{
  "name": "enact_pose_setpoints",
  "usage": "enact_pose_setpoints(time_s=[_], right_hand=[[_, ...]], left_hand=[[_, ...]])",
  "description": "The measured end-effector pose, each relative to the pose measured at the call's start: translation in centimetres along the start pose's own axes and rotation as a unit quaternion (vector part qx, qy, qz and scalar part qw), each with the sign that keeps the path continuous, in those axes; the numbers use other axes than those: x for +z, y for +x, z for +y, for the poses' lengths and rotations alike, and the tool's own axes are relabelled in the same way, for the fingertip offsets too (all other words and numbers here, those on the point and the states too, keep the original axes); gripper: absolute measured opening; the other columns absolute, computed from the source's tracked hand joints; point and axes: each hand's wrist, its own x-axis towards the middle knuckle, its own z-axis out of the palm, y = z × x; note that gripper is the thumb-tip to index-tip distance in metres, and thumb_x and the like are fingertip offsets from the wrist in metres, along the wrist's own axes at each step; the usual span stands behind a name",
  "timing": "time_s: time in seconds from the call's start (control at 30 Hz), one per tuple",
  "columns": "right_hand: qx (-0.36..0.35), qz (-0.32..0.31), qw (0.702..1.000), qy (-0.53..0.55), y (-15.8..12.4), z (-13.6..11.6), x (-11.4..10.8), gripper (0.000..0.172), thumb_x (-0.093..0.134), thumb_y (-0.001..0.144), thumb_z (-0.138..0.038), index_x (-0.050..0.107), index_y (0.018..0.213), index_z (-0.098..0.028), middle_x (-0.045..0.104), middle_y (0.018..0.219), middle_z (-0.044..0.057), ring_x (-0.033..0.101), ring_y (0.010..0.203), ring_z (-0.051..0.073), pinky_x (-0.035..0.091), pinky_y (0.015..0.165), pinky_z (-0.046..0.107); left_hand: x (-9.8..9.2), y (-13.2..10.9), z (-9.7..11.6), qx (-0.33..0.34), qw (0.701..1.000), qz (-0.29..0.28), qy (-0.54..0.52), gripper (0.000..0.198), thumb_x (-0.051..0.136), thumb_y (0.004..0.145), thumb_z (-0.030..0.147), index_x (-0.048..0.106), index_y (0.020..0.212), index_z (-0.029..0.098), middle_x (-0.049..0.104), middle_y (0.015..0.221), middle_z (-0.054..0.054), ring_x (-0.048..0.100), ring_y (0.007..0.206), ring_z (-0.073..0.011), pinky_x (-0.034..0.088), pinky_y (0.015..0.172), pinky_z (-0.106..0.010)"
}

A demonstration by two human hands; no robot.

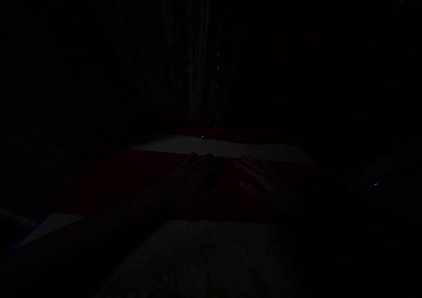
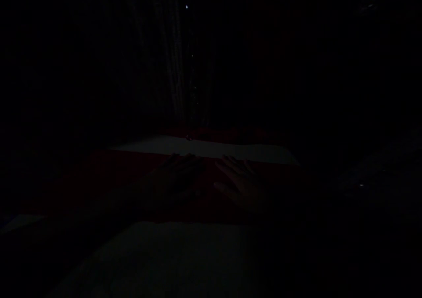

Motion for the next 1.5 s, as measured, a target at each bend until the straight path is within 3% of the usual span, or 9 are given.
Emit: enact_pose_setpoints(time_s=[0.17, 0.57, 0.93, 1.5], right_hand=[[-0.009, 0.006, 1.000, 0.010, 0.00, 0.18, 0.15, 0.082, 0.021, 0.100, -0.081, 0.030, 0.165, -0.032, 0.016, 0.169, -0.005, 0.013, 0.160, 0.019, 0.009, 0.132, 0.059], [0.001, -0.007, 1.000, 0.004, 0.08, 0.28, 0.06, 0.083, 0.021, 0.099, -0.084, 0.027, 0.165, -0.036, 0.012, 0.170, -0.008, 0.011, 0.160, 0.017, 0.008, 0.133, 0.057], [0.000, -0.015, 1.000, 0.003, 0.17, 0.40, 0.11, 0.084, 0.019, 0.099, -0.084, 0.026, 0.166, -0.033, 0.012, 0.170, -0.008, 0.009, 0.161, 0.018, 0.007, 0.133, 0.057], [0.001, -0.007, 1.000, 0.007, 0.22, 0.68, 0.41, 0.083, 0.019, 0.098, -0.085, 0.026, 0.165, -0.037, 0.011, 0.169, -0.012, 0.010, 0.160, 0.014, 0.007, 0.133, 0.055]], left_hand=[[-0.16, 0.00, 0.08, -0.005, 1.000, -0.014, -0.009, 0.089, 0.027, 0.099, 0.080, 0.026, 0.166, 0.022, 0.015, 0.172, -0.006, 0.010, 0.162, -0.0327, 0.004, 0.128, -0.064], [-0.35, 0.09, 0.08, -0.011, 1.000, -0.020, -0.017, 0.089, 0.028, 0.098, 0.080, 0.025, 0.166, 0.022, 0.014, 0.173, -0.007, 0.009, 0.162, -0.0340, 0.005, 0.128, -0.066], [-0.51, -0.02, 0.24, -0.014, 0.999, -0.035, -0.001, 0.089, 0.025, 0.099, 0.081, 0.021, 0.167, 0.023, 0.011, 0.173, -0.004, 0.006, 0.162, -0.0306, 0.003, 0.129, -0.063], [0.04, 0.05, 0.03, -0.005, 1.000, -0.014, 0.012, 0.088, 0.025, 0.099, 0.080, 0.023, 0.166, 0.024, 0.012, 0.173, -0.003, 0.008, 0.162, -0.0301, 0.003, 0.129, -0.063]])
